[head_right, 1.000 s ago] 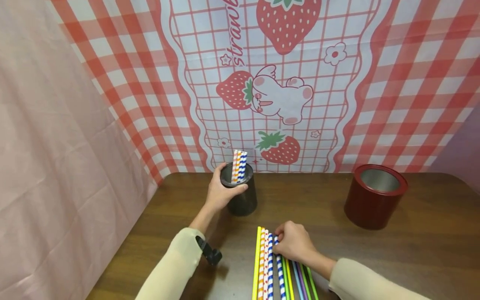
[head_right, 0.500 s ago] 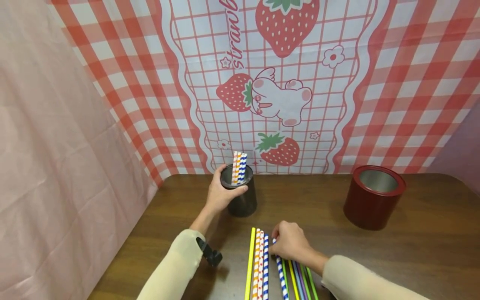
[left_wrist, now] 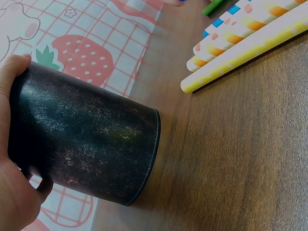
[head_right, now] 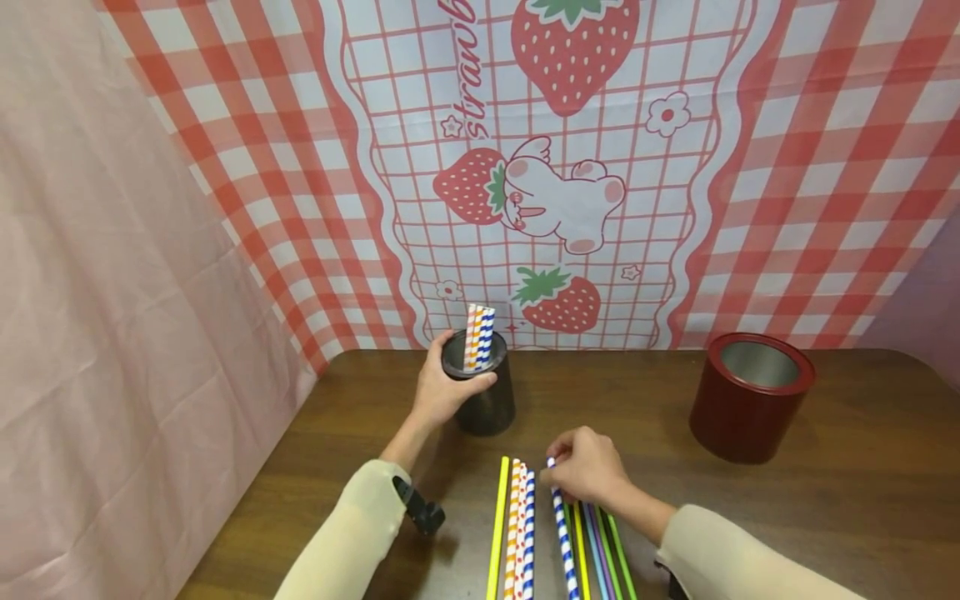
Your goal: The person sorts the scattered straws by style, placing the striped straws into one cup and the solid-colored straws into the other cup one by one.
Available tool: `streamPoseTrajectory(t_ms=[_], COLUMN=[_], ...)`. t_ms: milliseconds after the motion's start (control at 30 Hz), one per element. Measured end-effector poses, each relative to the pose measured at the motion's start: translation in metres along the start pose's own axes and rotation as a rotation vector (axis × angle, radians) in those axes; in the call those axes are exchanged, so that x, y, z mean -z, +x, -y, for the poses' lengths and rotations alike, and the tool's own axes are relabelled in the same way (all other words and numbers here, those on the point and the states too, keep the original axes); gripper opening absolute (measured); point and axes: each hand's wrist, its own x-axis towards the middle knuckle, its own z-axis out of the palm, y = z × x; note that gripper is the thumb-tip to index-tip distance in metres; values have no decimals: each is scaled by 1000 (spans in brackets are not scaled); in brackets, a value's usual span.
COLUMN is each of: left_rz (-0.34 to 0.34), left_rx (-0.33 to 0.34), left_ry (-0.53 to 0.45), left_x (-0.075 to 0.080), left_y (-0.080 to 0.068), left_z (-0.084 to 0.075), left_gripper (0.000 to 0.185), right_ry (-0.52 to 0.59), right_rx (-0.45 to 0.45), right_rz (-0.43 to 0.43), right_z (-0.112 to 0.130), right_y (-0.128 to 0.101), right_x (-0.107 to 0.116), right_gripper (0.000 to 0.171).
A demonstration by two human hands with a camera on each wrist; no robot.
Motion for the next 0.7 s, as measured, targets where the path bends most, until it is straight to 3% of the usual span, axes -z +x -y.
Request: streamPoseTrajectory(t_ms=[267, 700], left_rz=[-3, -3], left_rx=[0, -6], left_ry=[9, 2], left_x=[1, 0], left_y=[0, 0], left_z=[0, 1], left_gripper=[101, 101], right_ry=[127, 175], right_rx=[41, 149], right_rz=[-40, -204], right_z=[22, 63], right_y=[13, 36], right_x=[17, 48], right_gripper=[27, 31])
